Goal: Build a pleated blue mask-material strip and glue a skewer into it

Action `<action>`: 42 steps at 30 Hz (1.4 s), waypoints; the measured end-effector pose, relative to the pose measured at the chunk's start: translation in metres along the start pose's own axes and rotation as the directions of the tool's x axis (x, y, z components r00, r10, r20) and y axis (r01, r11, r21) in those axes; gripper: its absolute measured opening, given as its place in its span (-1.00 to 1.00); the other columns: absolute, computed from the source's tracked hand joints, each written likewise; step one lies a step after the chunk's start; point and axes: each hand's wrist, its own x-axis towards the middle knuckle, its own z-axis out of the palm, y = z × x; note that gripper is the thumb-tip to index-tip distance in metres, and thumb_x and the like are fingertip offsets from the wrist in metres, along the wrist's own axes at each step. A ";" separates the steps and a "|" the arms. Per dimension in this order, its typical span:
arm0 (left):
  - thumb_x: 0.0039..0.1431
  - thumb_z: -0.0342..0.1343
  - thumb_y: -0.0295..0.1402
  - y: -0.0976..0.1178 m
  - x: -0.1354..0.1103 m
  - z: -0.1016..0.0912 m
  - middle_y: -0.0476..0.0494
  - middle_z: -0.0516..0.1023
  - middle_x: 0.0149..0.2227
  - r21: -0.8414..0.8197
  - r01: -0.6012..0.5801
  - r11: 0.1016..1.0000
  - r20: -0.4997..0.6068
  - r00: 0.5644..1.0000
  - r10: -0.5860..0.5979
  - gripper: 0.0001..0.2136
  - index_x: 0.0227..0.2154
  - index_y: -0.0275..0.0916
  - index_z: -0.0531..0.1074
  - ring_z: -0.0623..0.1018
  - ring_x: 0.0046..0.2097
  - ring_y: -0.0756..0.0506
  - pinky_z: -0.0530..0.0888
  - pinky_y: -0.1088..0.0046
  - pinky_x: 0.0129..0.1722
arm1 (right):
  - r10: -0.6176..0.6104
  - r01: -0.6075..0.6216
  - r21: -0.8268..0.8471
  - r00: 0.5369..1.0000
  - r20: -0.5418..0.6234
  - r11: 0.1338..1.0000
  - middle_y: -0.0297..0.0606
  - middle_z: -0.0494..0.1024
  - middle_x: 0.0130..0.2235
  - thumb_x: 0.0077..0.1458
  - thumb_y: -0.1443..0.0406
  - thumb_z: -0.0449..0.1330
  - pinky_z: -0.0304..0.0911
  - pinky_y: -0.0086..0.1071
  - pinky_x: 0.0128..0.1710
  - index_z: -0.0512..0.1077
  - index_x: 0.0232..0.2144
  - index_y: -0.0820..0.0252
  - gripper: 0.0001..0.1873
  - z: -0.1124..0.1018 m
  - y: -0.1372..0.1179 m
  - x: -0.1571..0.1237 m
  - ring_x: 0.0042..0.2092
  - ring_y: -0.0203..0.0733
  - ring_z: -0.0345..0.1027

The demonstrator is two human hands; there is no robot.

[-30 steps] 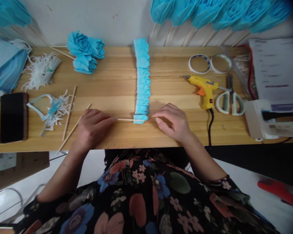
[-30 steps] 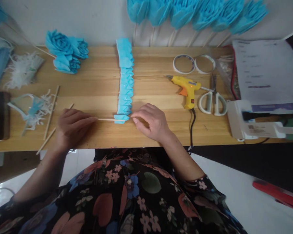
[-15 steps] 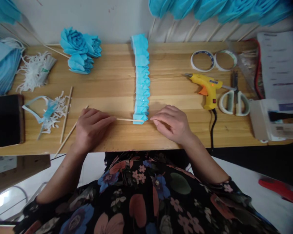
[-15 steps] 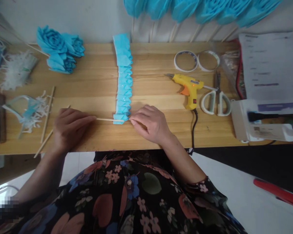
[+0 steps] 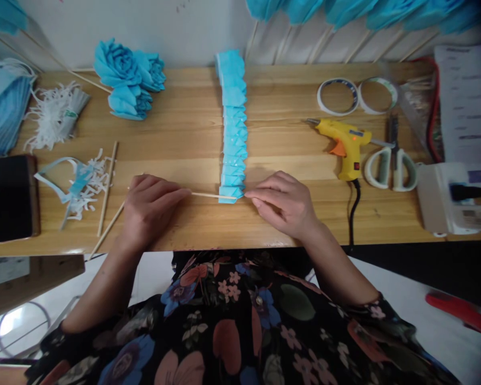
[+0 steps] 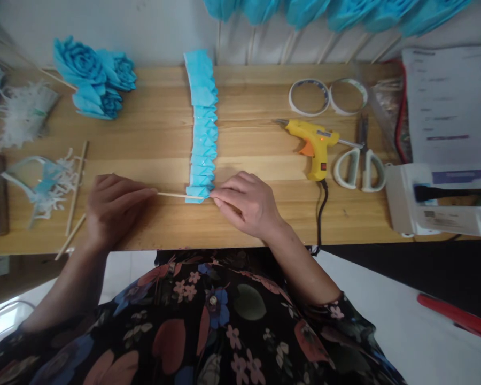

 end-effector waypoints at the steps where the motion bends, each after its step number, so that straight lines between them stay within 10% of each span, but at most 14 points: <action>1: 0.32 0.21 -0.56 0.000 0.000 0.000 -0.05 0.71 -0.22 0.001 -0.003 1.000 0.002 1.000 0.003 -0.74 -0.07 -0.05 0.58 0.53 -0.26 -0.12 0.32 0.23 -0.20 | -0.001 0.001 -0.002 1.000 -0.004 1.000 -0.35 0.68 -0.26 0.28 0.34 0.22 0.37 -0.21 -0.27 0.62 -0.15 -0.07 -0.78 0.000 0.001 0.000 -0.30 -0.17 0.48; 16: 0.37 0.18 -0.53 -0.002 0.005 0.000 -0.03 0.70 -0.20 0.002 0.001 1.000 0.039 0.999 -0.001 -0.80 -0.10 -0.06 0.57 0.57 -0.20 -0.10 0.41 0.22 -0.09 | -0.072 0.071 -0.024 0.997 -0.016 0.997 -0.27 0.61 0.21 0.26 0.37 0.27 0.40 0.09 0.18 0.55 0.14 -0.13 -0.55 0.003 0.007 -0.004 0.22 0.04 0.46; 42: 0.41 0.13 -0.48 -0.007 0.010 0.006 -0.01 0.69 -0.20 -0.024 -0.003 1.000 0.040 0.999 0.004 -0.80 -0.11 -0.03 0.57 0.60 -0.18 -0.10 0.44 0.18 0.04 | -0.042 0.064 -0.114 0.981 0.188 0.991 -0.37 0.45 0.38 0.32 0.19 0.24 0.23 0.18 0.30 0.58 0.11 -0.20 -0.66 0.001 0.009 -0.004 0.42 0.10 0.22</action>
